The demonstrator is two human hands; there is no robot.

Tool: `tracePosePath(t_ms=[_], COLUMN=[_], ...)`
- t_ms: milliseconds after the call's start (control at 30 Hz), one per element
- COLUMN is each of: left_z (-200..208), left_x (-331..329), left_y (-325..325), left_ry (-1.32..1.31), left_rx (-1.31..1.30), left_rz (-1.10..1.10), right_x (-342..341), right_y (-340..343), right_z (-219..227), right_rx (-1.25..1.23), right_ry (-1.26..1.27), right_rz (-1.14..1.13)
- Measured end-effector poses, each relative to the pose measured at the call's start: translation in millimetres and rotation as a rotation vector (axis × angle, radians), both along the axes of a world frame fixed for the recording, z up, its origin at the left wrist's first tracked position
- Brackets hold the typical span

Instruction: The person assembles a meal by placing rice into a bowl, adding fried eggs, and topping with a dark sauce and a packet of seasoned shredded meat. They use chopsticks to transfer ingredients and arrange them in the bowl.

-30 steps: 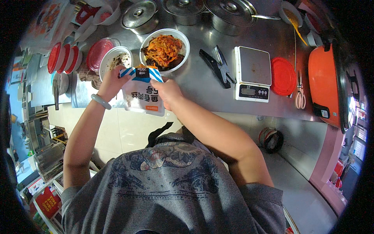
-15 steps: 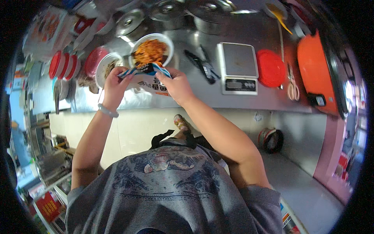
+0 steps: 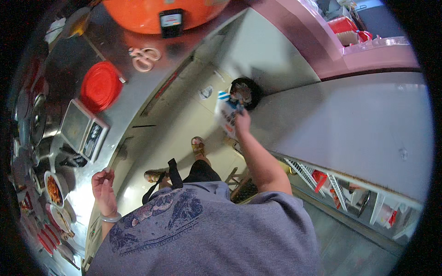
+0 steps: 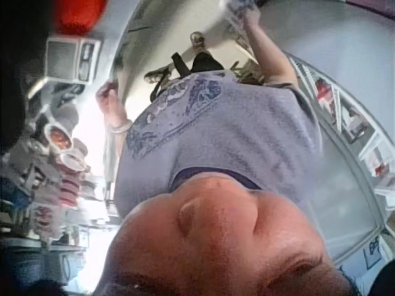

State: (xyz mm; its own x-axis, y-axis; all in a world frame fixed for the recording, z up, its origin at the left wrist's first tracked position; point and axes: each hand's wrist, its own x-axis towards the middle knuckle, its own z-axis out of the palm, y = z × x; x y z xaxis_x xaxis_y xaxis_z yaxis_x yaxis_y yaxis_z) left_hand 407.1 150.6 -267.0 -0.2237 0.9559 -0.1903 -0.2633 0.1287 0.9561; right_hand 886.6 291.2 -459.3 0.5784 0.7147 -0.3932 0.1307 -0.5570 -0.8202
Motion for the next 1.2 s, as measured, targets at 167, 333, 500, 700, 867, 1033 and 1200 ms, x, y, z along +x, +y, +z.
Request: tracePosePath(t_ms=[167, 333, 500, 700, 867, 1033, 1200], left_z=[-2.0, 21.7, 51.9, 74.1, 76.5, 79.6, 87.4], left_x=[87.1, 133.9, 133.4, 100.9, 75.7, 60.1, 68.1], left_y=[63.6, 104.6, 106.1, 80.8, 62.0, 58.4, 58.8], left_ry=[-0.268, -0.937, -1.298, -1.194, -1.021, -0.739, -0.985], left_rx=[-0.071, -0.246, -0.097, -0.031, 0.050, 0.115, 0.026], left_rz=[-0.224, -0.203, -0.353, -0.389, -0.374, -0.438, -0.369], right_x=[96.2, -29.3, -167.9, -225.6, -247.2, -247.2, -242.9], right_y=[65.9, 62.7, 6.9, -9.6, -27.5, -31.6, -32.7], right_z=[-39.0, 46.7, 189.0, 251.9, 259.4, 265.5, 261.7], right_rx=[-0.106, 0.110, 0.137, 0.162, 0.210, 0.202, 0.213], right_ry=[-0.257, 0.543, 1.446, 1.153, 0.863, 0.815, 0.957], right_rz=[-0.303, 0.288, 0.734, 0.789, 0.783, 0.902, 0.857])
